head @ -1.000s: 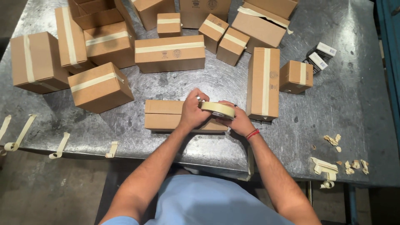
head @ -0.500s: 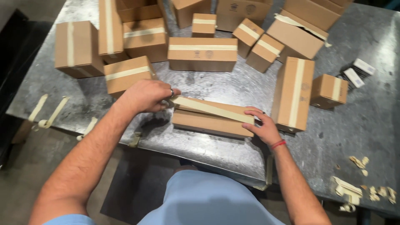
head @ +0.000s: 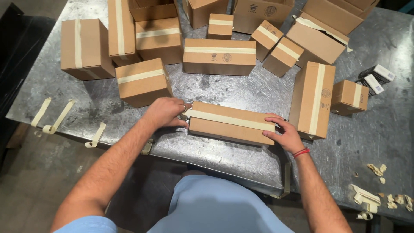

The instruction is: The person applies tape to several cardboard boxes on a metal workbench by hand, using a roll of tape to secure the flaps of boxes of various sizes and shapes.

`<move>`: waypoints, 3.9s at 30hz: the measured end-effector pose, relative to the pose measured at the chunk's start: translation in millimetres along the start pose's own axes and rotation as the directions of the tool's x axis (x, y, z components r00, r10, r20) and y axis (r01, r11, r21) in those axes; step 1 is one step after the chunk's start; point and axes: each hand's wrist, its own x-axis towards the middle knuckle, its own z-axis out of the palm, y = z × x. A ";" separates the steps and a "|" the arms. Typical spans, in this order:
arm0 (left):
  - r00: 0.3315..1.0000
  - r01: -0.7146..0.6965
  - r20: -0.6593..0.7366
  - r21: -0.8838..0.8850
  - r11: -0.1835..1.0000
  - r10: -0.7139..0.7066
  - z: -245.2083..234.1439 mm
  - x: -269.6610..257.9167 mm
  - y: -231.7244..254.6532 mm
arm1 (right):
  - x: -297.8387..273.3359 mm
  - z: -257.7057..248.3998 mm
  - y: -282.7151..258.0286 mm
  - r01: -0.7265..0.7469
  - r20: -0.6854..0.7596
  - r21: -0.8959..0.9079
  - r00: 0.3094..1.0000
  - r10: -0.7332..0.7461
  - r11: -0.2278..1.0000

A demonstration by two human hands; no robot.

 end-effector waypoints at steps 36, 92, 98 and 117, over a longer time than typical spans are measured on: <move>0.951 -0.118 -0.303 -0.161 0.980 0.065 44.7 6.9 -9.7 | 124.3 118.1 -145.1 0.116 0.603 -0.350 0.788 0.129 0.930; 0.780 0.467 0.621 -0.495 0.733 -0.077 61.1 60.7 -29.8 | 99.7 223.2 -114.8 0.384 0.363 -0.709 0.918 -0.161 0.591; 0.788 0.460 0.525 -0.156 0.874 -0.321 122.0 72.2 -46.4 | 95.7 222.9 -114.6 0.452 0.377 -0.685 0.891 -0.252 0.571; 0.815 0.171 0.335 -0.919 -0.356 -0.473 37.4 -12.0 75.0 | 93.1 214.4 -130.2 0.438 0.508 -0.619 0.856 -0.093 0.652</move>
